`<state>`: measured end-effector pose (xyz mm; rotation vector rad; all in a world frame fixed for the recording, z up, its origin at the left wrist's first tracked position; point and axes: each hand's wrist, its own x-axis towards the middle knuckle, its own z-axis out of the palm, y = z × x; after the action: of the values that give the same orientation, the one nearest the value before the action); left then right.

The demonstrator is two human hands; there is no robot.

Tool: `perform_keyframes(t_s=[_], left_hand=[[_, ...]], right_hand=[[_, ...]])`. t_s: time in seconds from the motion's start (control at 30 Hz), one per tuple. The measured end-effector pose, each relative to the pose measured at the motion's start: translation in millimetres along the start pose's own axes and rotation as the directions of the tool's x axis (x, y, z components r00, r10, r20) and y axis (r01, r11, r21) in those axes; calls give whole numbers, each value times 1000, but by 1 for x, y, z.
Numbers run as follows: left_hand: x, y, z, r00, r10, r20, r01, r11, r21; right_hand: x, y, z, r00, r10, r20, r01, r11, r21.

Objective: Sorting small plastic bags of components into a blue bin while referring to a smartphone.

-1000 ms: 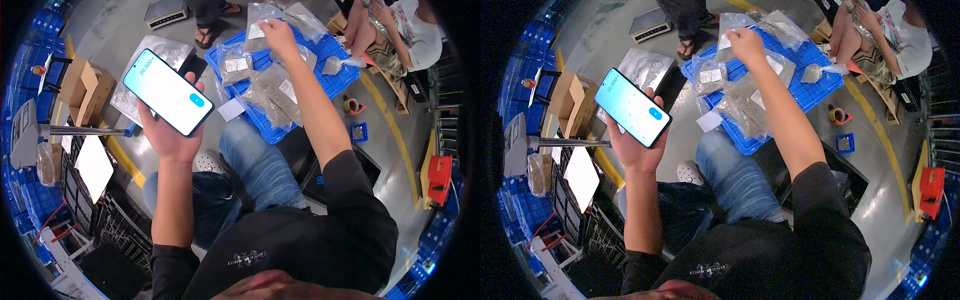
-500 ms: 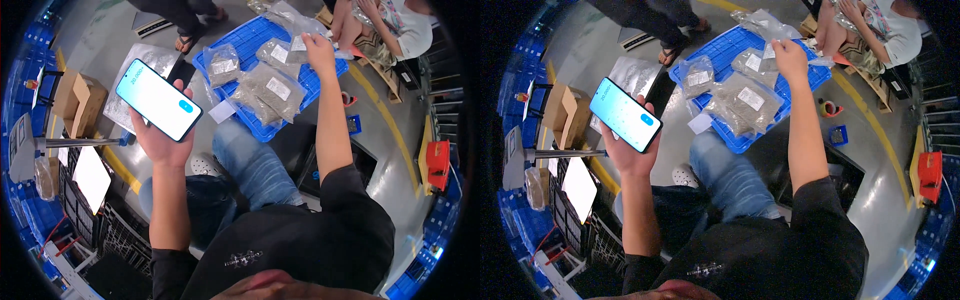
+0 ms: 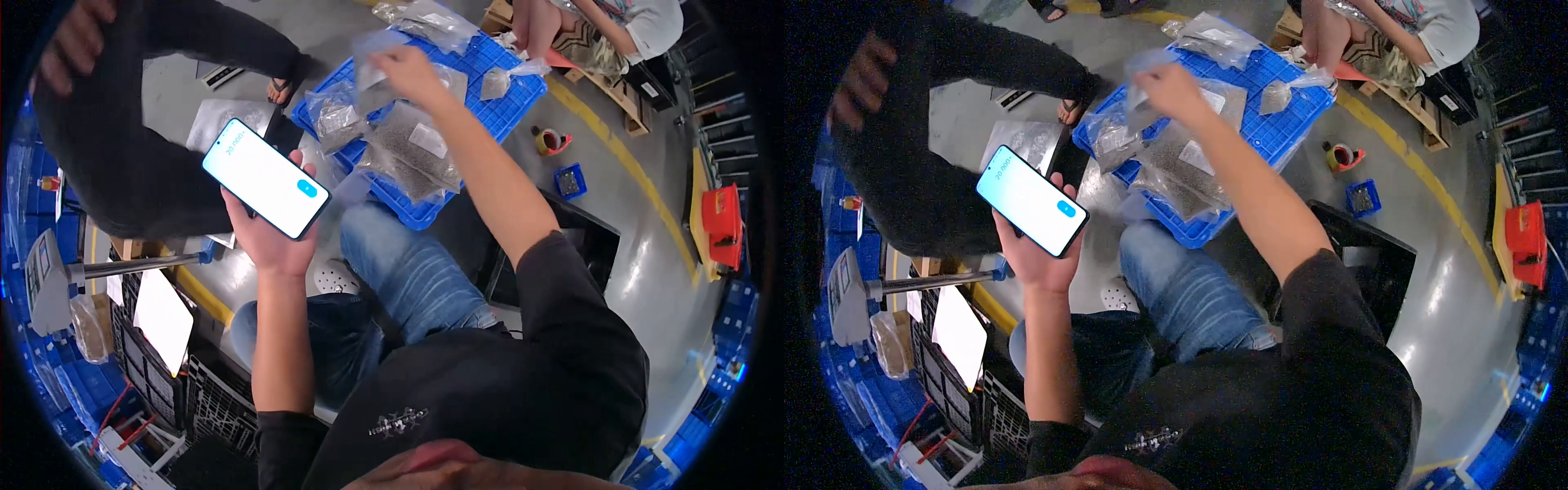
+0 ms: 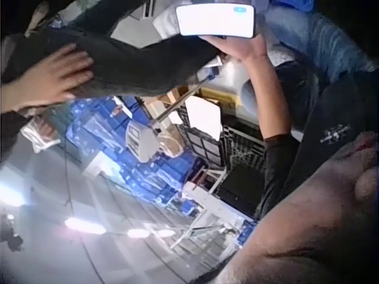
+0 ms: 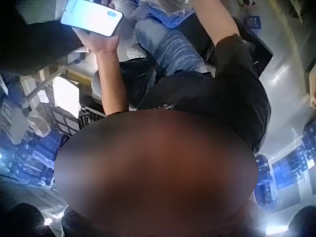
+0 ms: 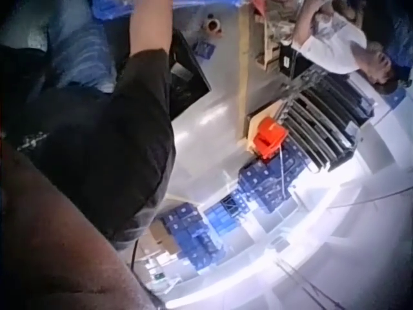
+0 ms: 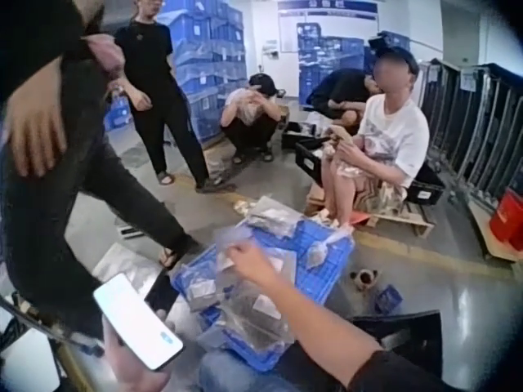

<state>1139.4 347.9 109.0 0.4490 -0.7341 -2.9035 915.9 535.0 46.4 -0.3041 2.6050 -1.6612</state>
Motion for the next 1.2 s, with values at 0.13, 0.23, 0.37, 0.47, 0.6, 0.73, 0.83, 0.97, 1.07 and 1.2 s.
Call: perform_keyframes(t_s=[0.13,0.23,0.37,0.47,0.6,0.73,0.83,0.97,1.07,1.2], left_hand=[[5,-6,2,998,25,-63,-23,999,36],[7,-5,-2,998,27,-59,-23,997,70],[3,-1,-3,996,33,-88,-23,993,115],[1,-3,1,997,33,-74,-28,997,70],[4,-6,-1,998,-42,-37,43,999,30],[1,-4,-7,995,-69,74,68,998,12],[2,-5,-6,997,-52,54,51,999,19],[1,-5,-1,998,-55,17,55,999,-1],[0,-4,0,999,-54,8,54,998,13],[-2,-3,0,999,-42,9,42,999,12]], right_hand=[[33,47,65,981,134,142,-163,961,222],[35,70,90,952,154,266,-151,988,-32],[32,58,108,947,217,235,-89,883,-460],[24,48,112,952,214,220,-51,817,-575],[30,62,119,947,290,137,-175,826,-536],[19,40,112,930,349,114,-246,824,-510],[19,41,110,923,369,105,-267,814,-515],[16,39,102,907,399,132,-280,807,-519],[15,37,101,904,407,128,-295,812,-503],[15,34,101,899,410,154,-289,820,-495]])
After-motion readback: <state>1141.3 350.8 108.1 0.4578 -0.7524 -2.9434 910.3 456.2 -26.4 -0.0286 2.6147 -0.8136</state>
